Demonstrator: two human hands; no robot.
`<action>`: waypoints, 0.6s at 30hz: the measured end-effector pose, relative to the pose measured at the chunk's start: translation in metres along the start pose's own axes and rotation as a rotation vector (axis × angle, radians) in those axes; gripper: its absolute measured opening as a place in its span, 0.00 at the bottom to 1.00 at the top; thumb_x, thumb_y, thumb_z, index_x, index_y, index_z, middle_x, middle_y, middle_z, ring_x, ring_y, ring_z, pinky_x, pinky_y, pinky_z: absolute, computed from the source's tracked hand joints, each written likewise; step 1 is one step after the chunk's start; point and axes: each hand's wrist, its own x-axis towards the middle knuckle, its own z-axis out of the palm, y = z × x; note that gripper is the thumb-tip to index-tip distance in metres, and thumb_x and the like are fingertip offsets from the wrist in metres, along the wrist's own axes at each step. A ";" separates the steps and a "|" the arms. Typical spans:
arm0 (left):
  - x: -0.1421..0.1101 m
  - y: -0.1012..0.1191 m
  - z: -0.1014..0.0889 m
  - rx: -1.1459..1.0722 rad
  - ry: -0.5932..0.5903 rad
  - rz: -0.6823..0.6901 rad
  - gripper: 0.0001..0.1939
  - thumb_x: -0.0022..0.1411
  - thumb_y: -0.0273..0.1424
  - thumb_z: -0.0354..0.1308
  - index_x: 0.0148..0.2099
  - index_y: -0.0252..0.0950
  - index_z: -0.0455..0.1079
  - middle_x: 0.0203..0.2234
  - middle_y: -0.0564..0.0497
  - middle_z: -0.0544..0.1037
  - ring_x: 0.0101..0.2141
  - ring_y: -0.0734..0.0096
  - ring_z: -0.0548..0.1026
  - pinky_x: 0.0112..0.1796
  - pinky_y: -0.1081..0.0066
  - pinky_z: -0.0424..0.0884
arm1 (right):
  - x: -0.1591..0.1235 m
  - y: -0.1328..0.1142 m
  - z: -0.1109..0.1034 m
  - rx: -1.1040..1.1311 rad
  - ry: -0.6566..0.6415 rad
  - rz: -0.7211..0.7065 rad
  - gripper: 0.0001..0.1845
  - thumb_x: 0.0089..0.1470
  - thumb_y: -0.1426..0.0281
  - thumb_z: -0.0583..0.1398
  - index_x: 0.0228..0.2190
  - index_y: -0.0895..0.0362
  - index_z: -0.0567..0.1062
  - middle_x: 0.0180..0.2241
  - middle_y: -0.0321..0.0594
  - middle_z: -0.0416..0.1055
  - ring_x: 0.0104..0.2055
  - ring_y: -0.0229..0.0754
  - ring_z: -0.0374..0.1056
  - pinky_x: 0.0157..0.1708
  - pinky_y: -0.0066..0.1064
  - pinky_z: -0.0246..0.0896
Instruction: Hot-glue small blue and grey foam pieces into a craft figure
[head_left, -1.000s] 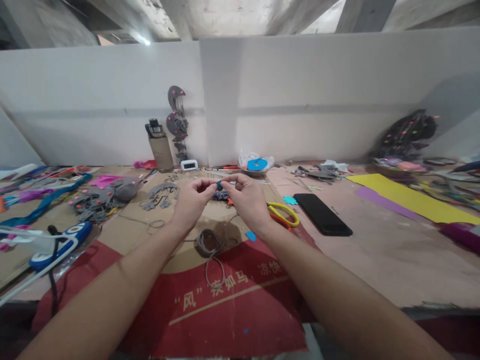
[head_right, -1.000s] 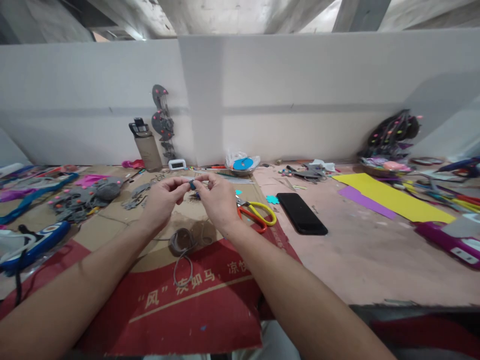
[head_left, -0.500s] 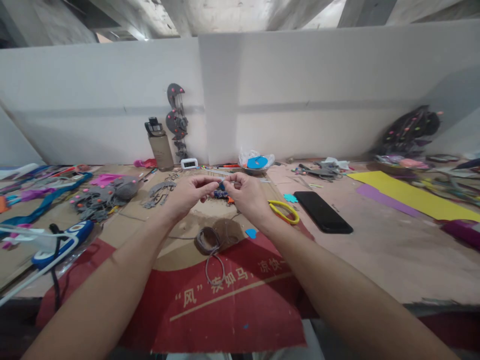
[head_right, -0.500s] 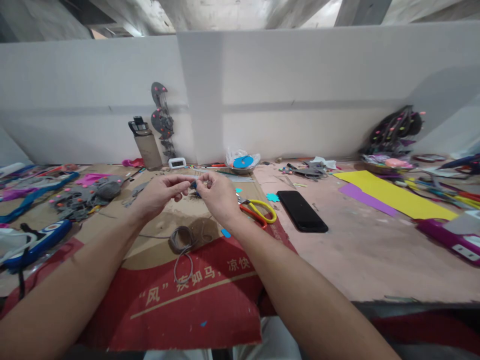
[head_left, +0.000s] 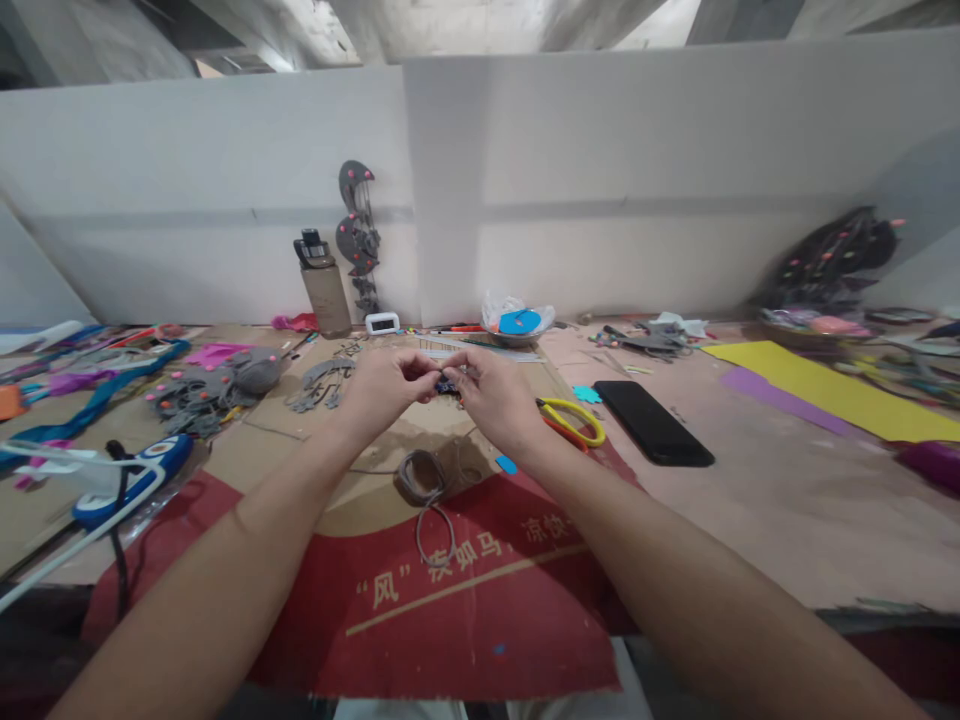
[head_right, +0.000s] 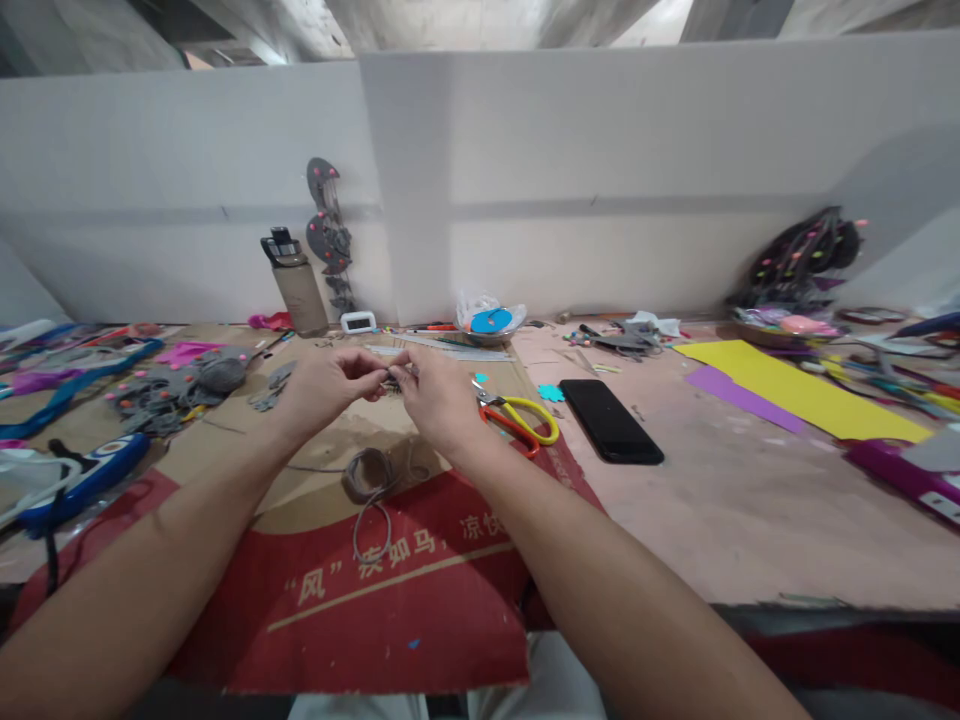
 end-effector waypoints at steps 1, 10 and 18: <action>0.000 0.000 0.000 0.012 0.024 -0.001 0.08 0.53 0.34 0.58 0.31 0.35 0.75 0.20 0.50 0.77 0.21 0.72 0.73 0.25 0.73 0.68 | 0.000 0.000 0.000 0.016 0.001 -0.001 0.10 0.56 0.65 0.54 0.35 0.55 0.73 0.30 0.38 0.72 0.30 0.38 0.64 0.31 0.29 0.52; 0.003 -0.004 0.004 -0.196 0.130 -0.112 0.06 0.49 0.32 0.60 0.29 0.34 0.72 0.21 0.50 0.76 0.22 0.71 0.74 0.27 0.70 0.72 | -0.002 -0.003 0.002 0.065 0.021 0.016 0.08 0.55 0.64 0.53 0.32 0.55 0.68 0.25 0.35 0.66 0.26 0.36 0.59 0.27 0.28 0.49; 0.005 -0.006 0.008 -0.435 0.137 -0.168 0.09 0.49 0.34 0.62 0.30 0.32 0.70 0.20 0.50 0.75 0.22 0.73 0.73 0.27 0.70 0.72 | -0.003 0.002 0.015 0.337 0.049 0.153 0.10 0.53 0.62 0.55 0.29 0.56 0.67 0.23 0.32 0.65 0.25 0.34 0.59 0.25 0.26 0.52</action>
